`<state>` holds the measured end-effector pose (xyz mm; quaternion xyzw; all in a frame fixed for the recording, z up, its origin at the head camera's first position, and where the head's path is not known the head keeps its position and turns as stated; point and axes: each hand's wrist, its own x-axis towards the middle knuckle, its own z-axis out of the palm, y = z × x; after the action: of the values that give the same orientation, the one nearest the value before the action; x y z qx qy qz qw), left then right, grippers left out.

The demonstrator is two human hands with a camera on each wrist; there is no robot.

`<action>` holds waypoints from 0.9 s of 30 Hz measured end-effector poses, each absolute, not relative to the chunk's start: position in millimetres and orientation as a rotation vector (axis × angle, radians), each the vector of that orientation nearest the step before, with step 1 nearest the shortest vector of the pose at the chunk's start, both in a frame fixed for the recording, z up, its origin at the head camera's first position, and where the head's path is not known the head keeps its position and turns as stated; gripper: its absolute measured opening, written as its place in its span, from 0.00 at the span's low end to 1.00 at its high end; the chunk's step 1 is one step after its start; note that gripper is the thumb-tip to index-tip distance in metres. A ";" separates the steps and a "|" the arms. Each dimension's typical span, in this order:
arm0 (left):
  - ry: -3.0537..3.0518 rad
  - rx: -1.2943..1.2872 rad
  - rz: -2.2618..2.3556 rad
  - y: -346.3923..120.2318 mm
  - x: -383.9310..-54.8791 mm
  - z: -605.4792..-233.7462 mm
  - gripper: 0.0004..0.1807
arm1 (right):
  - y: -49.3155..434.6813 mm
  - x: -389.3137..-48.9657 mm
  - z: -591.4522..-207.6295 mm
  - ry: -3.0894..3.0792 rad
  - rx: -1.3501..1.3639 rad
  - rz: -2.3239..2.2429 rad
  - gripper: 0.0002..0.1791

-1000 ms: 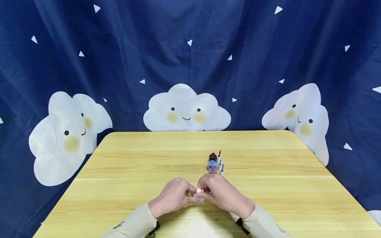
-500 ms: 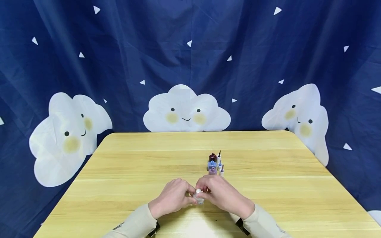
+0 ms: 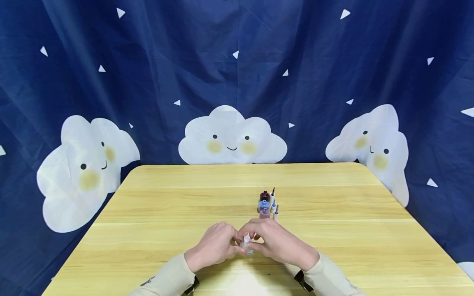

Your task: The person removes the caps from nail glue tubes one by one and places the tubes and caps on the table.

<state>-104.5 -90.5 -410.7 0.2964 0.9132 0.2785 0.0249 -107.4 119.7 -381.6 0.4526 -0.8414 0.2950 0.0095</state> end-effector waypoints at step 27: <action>2.799 0.909 0.871 -90.7 -104.9 -410.5 0.08 | 121.4 -109.6 -380.0 -2.716 1.313 1.037 0.09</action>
<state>-104.9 -90.7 -410.5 0.2959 0.9114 0.2836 0.0362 -109.6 121.4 -380.0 0.4115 -0.8512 0.3249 -0.0240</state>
